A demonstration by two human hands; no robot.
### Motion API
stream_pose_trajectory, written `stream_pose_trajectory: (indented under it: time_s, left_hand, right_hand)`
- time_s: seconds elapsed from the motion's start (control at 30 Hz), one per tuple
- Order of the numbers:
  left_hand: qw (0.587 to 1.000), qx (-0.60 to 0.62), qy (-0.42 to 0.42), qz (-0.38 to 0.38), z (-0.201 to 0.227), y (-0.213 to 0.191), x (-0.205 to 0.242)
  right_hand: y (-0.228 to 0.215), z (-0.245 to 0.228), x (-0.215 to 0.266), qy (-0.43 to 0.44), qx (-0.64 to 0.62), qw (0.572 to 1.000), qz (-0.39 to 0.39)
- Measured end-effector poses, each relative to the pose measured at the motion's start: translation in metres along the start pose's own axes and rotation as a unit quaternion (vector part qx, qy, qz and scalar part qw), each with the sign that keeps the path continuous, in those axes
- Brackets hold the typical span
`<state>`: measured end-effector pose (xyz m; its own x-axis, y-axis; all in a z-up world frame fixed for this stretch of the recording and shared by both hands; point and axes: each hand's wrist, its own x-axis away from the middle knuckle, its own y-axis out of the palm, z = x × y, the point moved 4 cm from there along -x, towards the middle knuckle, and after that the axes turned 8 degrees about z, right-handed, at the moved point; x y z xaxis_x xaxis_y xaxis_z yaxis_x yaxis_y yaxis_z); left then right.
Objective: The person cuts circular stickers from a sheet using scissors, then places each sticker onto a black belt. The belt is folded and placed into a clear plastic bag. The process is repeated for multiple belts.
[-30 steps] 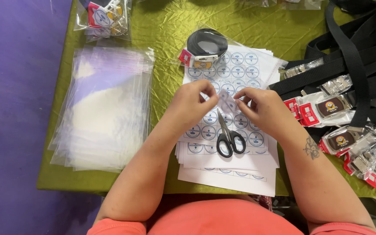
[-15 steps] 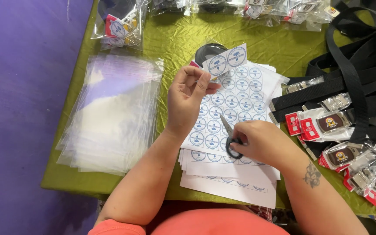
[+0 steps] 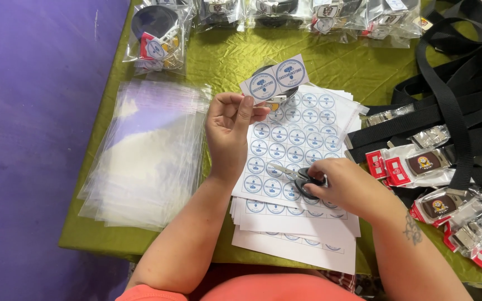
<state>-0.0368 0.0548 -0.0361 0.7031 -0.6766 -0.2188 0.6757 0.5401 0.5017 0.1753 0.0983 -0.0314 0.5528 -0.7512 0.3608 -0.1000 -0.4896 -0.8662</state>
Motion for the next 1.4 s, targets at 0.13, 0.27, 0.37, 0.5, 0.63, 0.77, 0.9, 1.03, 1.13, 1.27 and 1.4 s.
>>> stream_pose_trajectory:
  time_s: [0.13, 0.27, 0.37, 0.5, 0.63, 0.77, 0.9, 1.03, 1.13, 1.27, 1.4]
  left_hand:
    - [1.0, 0.003, 0.007, 0.007, 0.0, 0.0, 0.002]
    - [1.0, -0.011, 0.011, -0.009, -0.003, 0.005, 0.009]
    - [0.999, -0.038, 0.005, -0.038, -0.009, 0.013, 0.021]
    - [0.994, -0.044, -0.008, -0.095, -0.019, 0.025, 0.036]
    - [0.99, -0.009, -0.029, -0.137, -0.022, 0.028, 0.044]
    - [0.969, 0.007, -0.108, -0.221, -0.034, 0.031, 0.054]
    - [0.957, 0.025, -0.125, -0.262, -0.027, 0.033, 0.057]
    - [0.962, 0.032, -0.136, -0.233, -0.028, 0.035, 0.056]
    - [0.984, -0.058, -0.122, -0.12, -0.026, 0.032, 0.049]
    - [0.996, -0.024, -0.076, -0.036, -0.025, 0.019, 0.034]
    - [0.998, 0.01, -0.069, -0.003, -0.011, 0.016, 0.027]
  right_hand:
    - [0.005, 0.008, -0.001, -0.063, -0.323, 0.944, 0.003]
    - [0.0, 0.033, -0.014, -0.159, -0.614, 0.742, 0.218]
    - [-0.005, 0.045, -0.016, -0.143, -0.652, 0.668, 0.328]
    - [-0.007, 0.045, -0.016, -0.118, -0.637, 0.653, 0.393]
    - [-0.008, 0.049, -0.014, -0.103, -0.626, 0.658, 0.406]
    - [-0.003, 0.044, -0.014, -0.106, -0.63, 0.664, 0.389]
    - [0.003, 0.039, -0.016, -0.1, -0.628, 0.666, 0.389]
    - [0.005, 0.037, -0.017, -0.1, -0.619, 0.675, 0.389]
    - [0.009, 0.032, -0.018, -0.111, -0.619, 0.669, 0.395]
    - [0.023, 0.009, -0.016, -0.154, -0.568, 0.724, 0.36]
    - [0.054, -0.007, -0.024, -0.212, -0.512, 0.794, 0.251]
